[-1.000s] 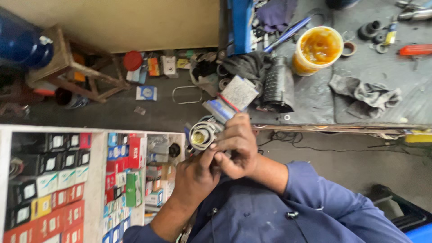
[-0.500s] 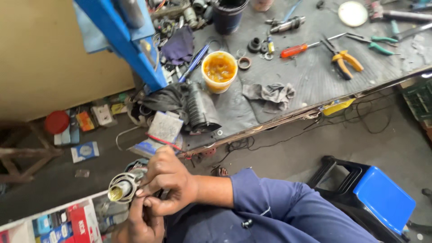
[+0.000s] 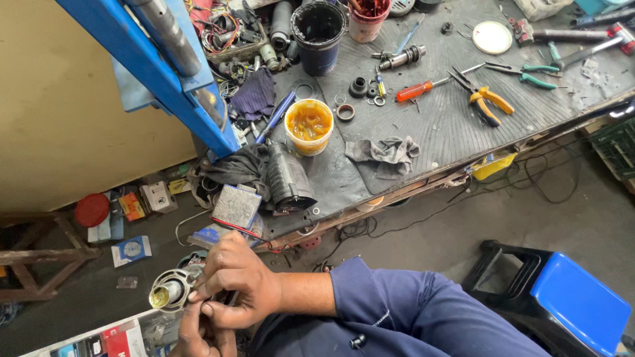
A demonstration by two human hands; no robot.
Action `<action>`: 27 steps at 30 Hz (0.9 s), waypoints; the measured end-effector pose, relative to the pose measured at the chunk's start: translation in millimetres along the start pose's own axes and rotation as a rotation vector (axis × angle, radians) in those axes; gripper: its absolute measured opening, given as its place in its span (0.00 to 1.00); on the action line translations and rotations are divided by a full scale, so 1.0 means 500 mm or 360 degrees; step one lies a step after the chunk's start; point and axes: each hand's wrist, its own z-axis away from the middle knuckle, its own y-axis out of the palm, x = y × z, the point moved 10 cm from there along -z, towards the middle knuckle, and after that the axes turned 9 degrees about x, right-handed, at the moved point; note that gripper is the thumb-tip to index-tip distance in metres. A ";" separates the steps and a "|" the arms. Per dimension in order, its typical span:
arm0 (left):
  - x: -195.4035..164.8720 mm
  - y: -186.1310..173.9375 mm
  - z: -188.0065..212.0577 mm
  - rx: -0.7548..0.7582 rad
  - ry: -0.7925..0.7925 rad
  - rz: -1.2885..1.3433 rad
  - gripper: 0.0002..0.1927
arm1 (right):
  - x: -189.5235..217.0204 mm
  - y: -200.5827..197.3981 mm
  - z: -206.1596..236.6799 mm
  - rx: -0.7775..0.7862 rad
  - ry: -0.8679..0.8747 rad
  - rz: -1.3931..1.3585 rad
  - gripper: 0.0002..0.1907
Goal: The person assembles a small electric motor by inserting a cylindrical metal component into the motor housing, then applies grease to the internal bearings using a small brush. The person rotates the component to spread the grease and continues to adjust the assembly.
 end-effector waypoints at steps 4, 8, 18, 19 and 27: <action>0.007 0.002 -0.003 0.0020 0.0097 0.0090 0.29 | 0.000 -0.001 -0.001 0.0008 0.0000 0.0002 0.10; 0.018 0.007 0.014 -0.0013 -0.0052 0.0123 0.29 | -0.003 -0.001 -0.001 0.0010 -0.0013 -0.0009 0.10; -0.038 -0.013 -0.025 -0.0010 -0.0148 -0.0245 0.26 | -0.007 0.002 -0.003 0.0012 -0.0019 -0.0020 0.09; -0.041 -0.013 -0.027 0.0003 -0.0190 -0.0255 0.26 | -0.005 0.002 -0.002 0.0011 -0.0010 -0.0019 0.10; -0.049 -0.013 -0.033 -0.0015 -0.0224 -0.0245 0.25 | -0.002 0.000 -0.005 0.0018 0.0006 -0.0031 0.09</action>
